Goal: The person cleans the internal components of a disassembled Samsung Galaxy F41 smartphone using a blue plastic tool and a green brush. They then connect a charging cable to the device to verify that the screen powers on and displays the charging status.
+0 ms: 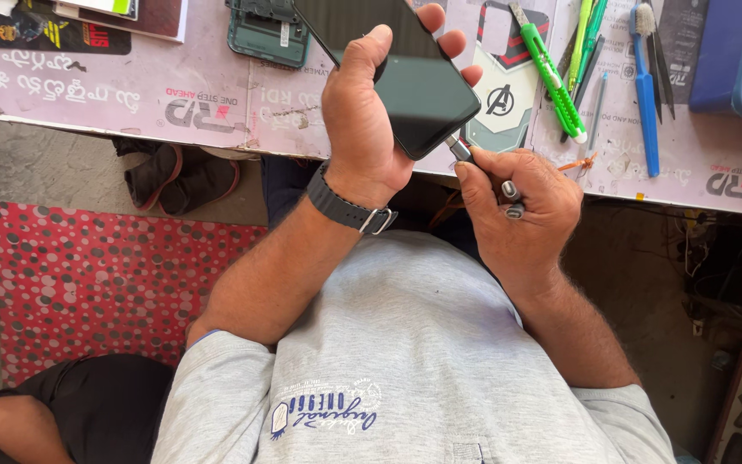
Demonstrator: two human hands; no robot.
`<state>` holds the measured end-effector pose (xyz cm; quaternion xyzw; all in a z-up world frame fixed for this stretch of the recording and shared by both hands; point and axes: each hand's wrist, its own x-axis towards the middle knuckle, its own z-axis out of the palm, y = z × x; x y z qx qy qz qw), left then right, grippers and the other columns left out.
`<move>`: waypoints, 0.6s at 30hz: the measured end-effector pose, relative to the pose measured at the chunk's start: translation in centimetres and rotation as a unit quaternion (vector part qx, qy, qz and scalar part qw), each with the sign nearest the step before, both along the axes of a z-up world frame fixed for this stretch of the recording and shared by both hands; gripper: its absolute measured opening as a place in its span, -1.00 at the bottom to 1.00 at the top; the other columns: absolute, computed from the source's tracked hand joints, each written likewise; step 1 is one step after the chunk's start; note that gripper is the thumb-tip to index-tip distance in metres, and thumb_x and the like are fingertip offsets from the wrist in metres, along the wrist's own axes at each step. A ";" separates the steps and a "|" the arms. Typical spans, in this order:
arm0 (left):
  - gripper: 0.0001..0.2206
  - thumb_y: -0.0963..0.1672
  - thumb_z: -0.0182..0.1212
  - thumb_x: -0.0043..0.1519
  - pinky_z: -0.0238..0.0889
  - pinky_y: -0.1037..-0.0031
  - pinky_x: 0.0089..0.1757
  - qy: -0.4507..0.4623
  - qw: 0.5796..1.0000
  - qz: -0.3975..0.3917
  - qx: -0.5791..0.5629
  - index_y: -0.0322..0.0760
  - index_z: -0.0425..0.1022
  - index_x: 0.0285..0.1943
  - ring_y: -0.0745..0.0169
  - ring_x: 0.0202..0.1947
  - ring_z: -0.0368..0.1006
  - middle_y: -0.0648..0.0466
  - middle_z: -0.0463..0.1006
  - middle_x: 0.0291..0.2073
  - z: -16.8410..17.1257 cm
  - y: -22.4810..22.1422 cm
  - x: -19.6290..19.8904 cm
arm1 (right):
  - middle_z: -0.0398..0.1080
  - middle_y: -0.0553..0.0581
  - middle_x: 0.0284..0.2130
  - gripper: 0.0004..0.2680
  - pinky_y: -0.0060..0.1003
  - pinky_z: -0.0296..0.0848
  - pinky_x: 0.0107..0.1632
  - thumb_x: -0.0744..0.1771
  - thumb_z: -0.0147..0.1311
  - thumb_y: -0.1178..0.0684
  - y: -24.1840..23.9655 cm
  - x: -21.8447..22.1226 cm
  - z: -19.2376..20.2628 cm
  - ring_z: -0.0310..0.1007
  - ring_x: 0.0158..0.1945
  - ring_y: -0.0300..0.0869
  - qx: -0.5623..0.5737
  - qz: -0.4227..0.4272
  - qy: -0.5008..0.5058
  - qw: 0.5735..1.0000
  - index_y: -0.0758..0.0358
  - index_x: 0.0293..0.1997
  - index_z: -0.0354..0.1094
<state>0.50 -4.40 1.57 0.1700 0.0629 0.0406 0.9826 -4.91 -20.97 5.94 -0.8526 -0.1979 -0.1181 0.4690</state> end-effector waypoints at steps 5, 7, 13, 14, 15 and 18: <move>-0.67 -0.10 -0.06 0.45 0.52 -0.06 0.05 -0.005 1.000 0.017 0.010 -0.48 0.27 0.28 -0.09 0.10 0.50 -0.18 0.48 0.14 0.1 -0.3 0.3 | 0.42 0.05 -0.42 -0.92 -0.50 0.19 -0.43 0.38 0.32 0.29 0.0 0.2 -0.7 0.30 -0.46 -0.38 0.040 -0.011 0.038 0.998 0.41 -0.09 0.50; -0.68 -0.10 -0.05 0.44 0.51 -0.07 0.04 -0.011 1.000 0.010 -0.011 -0.44 0.26 0.27 -0.09 0.09 0.50 -0.17 0.47 0.11 -0.1 -0.3 0.5 | 0.41 0.05 -0.42 -0.91 -0.51 0.19 -0.43 0.38 0.32 0.29 -0.1 0.2 -0.7 0.29 -0.47 -0.39 0.044 0.005 0.019 0.999 0.41 -0.08 0.49; -0.60 -0.01 -0.02 0.38 0.49 -0.07 0.04 0.047 0.991 -0.065 -0.109 -0.47 0.28 0.19 -0.07 0.07 0.48 -0.15 0.47 0.07 -0.7 -0.3 0.8 | 0.40 0.06 -0.44 -0.90 -0.50 0.18 -0.44 0.37 0.32 0.32 -0.2 0.3 -0.5 0.30 -0.48 -0.38 0.053 0.018 -0.013 0.998 0.43 -0.08 0.48; -0.59 -0.01 -0.02 0.37 0.48 -0.08 0.04 0.052 0.991 -0.066 -0.105 -0.48 0.28 0.18 -0.08 0.07 0.48 -0.15 0.47 0.06 -0.7 -0.3 0.9 | 0.40 0.06 -0.43 -0.90 -0.50 0.20 -0.44 0.37 0.31 0.32 -0.2 0.3 -0.4 0.31 -0.47 -0.38 0.053 0.018 -0.015 0.998 0.43 -0.07 0.48; -0.58 -0.01 -0.02 0.36 0.48 -0.10 0.04 0.059 0.991 -0.066 -0.102 -0.49 0.28 0.18 -0.08 0.07 0.47 -0.15 0.47 0.04 -0.7 -0.4 0.8 | 0.40 0.06 -0.44 -0.90 -0.50 0.19 -0.44 0.36 0.31 0.33 -0.2 0.2 -0.3 0.30 -0.48 -0.38 0.053 0.017 -0.016 0.998 0.43 -0.08 0.48; -0.58 0.00 -0.02 0.36 0.46 -0.14 0.05 0.057 0.991 -0.068 -0.104 -0.49 0.29 0.16 -0.10 0.06 0.47 -0.16 0.47 0.01 -0.8 -0.4 1.0 | 0.40 0.07 -0.45 -0.89 -0.50 0.18 -0.46 0.35 0.31 0.34 -0.3 0.1 0.0 0.30 -0.50 -0.37 0.054 0.018 -0.016 0.998 0.43 -0.09 0.48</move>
